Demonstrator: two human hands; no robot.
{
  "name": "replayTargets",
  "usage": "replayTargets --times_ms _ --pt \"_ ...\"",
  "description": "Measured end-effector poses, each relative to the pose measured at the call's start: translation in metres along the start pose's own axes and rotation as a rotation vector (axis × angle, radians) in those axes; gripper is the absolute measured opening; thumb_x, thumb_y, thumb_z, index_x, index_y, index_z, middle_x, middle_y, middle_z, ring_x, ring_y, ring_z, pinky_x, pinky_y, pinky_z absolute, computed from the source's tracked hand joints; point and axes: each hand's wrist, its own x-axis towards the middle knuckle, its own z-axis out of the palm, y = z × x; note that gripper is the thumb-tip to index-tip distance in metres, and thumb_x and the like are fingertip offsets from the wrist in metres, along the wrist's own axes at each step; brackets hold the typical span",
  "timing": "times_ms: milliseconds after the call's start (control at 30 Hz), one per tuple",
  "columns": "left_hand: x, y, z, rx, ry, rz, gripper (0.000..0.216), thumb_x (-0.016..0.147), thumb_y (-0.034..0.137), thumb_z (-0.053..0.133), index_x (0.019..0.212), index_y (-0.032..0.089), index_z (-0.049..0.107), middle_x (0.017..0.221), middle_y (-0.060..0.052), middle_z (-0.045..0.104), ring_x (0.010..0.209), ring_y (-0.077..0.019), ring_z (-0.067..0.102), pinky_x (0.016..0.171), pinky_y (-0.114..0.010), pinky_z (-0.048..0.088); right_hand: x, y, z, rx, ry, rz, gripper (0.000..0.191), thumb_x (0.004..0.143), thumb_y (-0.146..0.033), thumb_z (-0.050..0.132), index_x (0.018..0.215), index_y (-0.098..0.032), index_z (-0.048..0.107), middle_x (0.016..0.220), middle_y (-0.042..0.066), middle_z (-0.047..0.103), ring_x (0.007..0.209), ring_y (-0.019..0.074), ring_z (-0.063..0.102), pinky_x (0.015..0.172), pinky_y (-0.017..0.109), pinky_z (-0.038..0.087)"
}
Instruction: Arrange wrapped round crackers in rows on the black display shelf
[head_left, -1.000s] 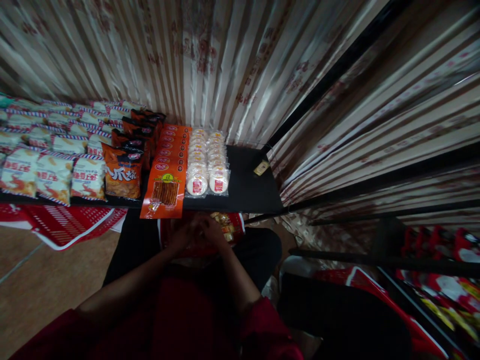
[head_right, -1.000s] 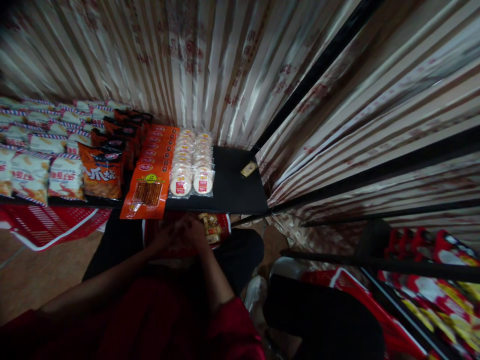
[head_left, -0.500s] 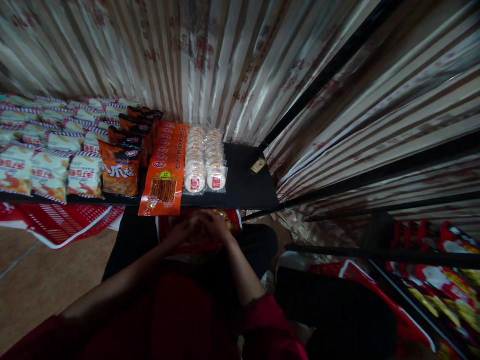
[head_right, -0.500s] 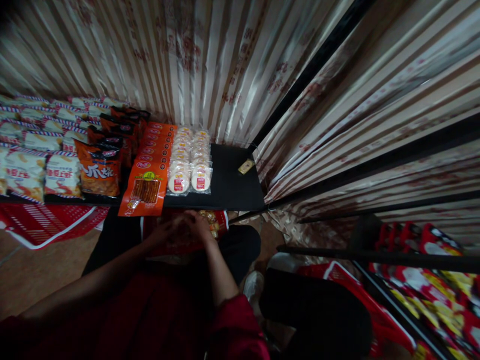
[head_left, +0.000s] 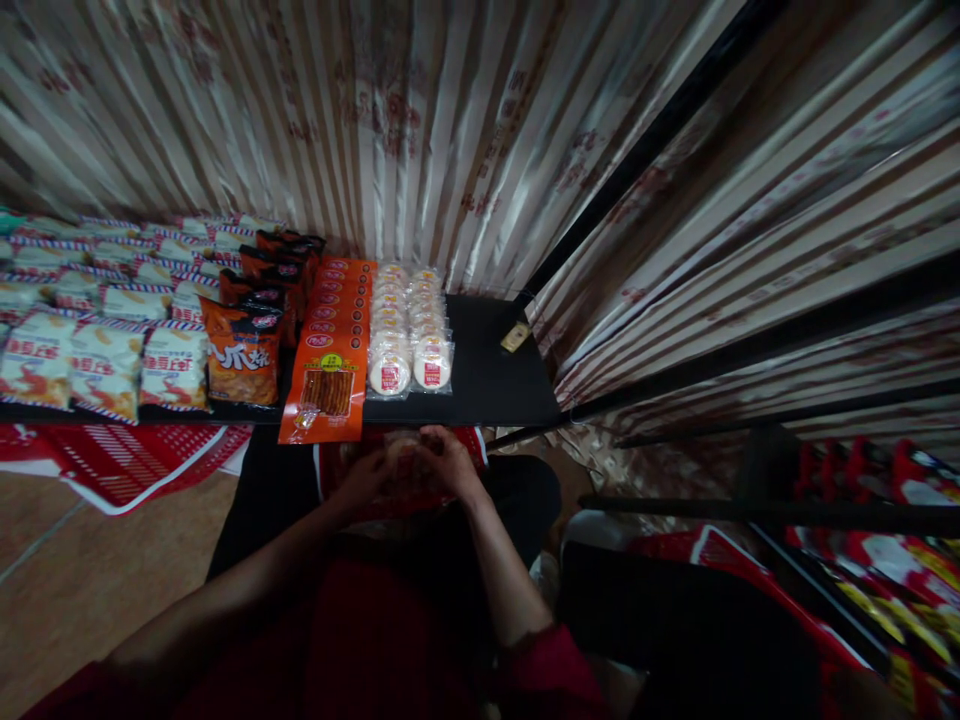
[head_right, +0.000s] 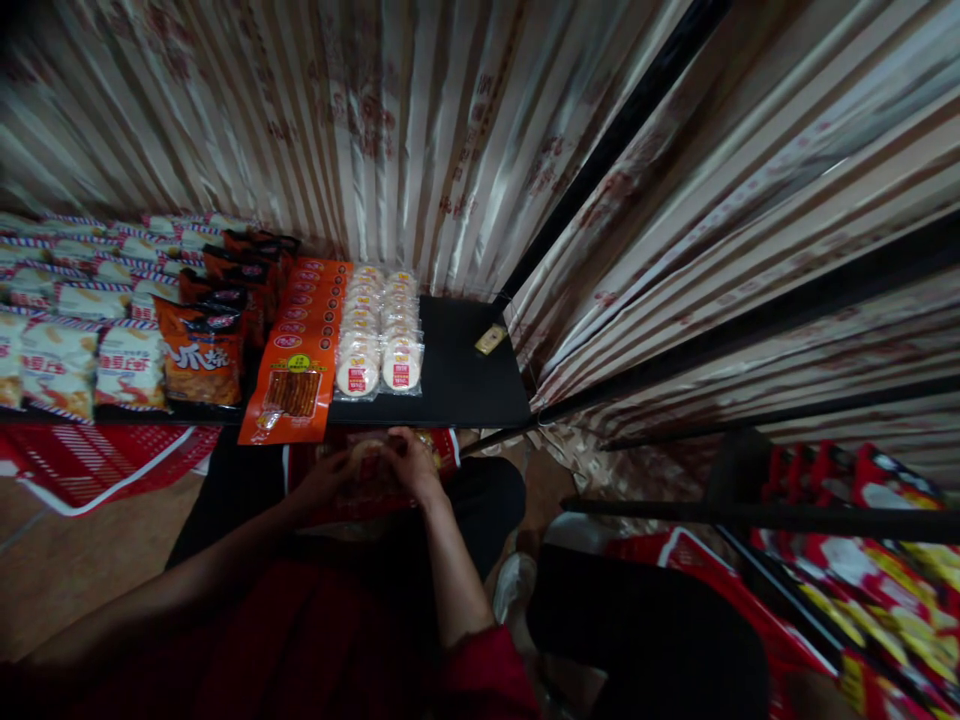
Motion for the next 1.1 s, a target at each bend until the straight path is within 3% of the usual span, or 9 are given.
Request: replayTargets --times_ms 167,300,567,700,900,1100 --pt "-0.003 0.000 0.003 0.021 -0.039 0.044 0.042 0.073 0.046 0.049 0.095 0.012 0.061 0.079 -0.004 0.067 0.065 -0.0166 0.060 0.056 -0.025 0.046 -0.008 0.011 -0.007 0.132 -0.052 0.016 0.026 0.072 -0.036 0.065 0.093 -0.021 0.065 0.076 -0.001 0.067 0.071 0.0146 0.062 0.067 0.026 0.049" --pt "-0.003 0.002 0.005 0.041 -0.035 0.101 0.039 0.073 0.044 0.049 0.092 0.013 0.061 0.083 -0.005 0.067 0.073 -0.0187 0.061 0.062 -0.026 0.048 -0.012 0.009 -0.013 0.219 -0.133 0.051 0.027 0.072 -0.043 0.064 0.084 -0.019 0.068 0.068 0.000 0.066 0.063 0.0148 0.060 0.060 0.025 0.048" --pt "-0.011 0.019 0.003 0.089 0.106 0.126 0.038 0.075 0.052 0.047 0.085 0.017 0.057 0.081 -0.005 0.067 0.075 -0.0211 0.062 0.066 -0.030 0.049 -0.013 -0.010 -0.020 0.225 -0.150 0.026 0.024 0.073 -0.039 0.063 0.087 -0.020 0.067 0.073 0.000 0.067 0.067 0.0148 0.061 0.061 0.024 0.047" --pt "-0.012 0.023 0.001 0.059 0.189 0.175 0.040 0.073 0.052 0.051 0.091 0.017 0.055 0.089 -0.008 0.067 0.081 -0.0226 0.064 0.071 -0.032 0.050 -0.009 -0.018 -0.021 0.268 -0.153 0.012 0.023 0.073 -0.038 0.062 0.085 -0.019 0.064 0.074 -0.001 0.065 0.065 0.0130 0.058 0.060 0.023 0.044" --pt "-0.012 0.028 0.006 -0.043 0.207 0.278 0.036 0.076 0.040 0.053 0.102 0.015 0.052 0.100 -0.010 0.067 0.091 -0.0226 0.064 0.080 -0.036 0.050 -0.001 -0.021 -0.024 0.388 -0.164 0.008 0.025 0.070 -0.041 0.064 0.081 -0.019 0.061 0.065 -0.004 0.058 0.055 0.0092 0.047 0.054 0.022 0.036" --pt "-0.012 0.037 0.008 0.201 0.319 0.445 0.030 0.076 0.025 0.047 0.102 0.015 0.059 0.100 -0.009 0.064 0.095 -0.0219 0.059 0.088 -0.039 0.047 0.004 -0.026 -0.035 0.461 -0.126 -0.006 0.028 0.068 -0.043 0.066 0.077 -0.018 0.060 0.064 -0.004 0.057 0.056 0.0085 0.046 0.054 0.021 0.033"
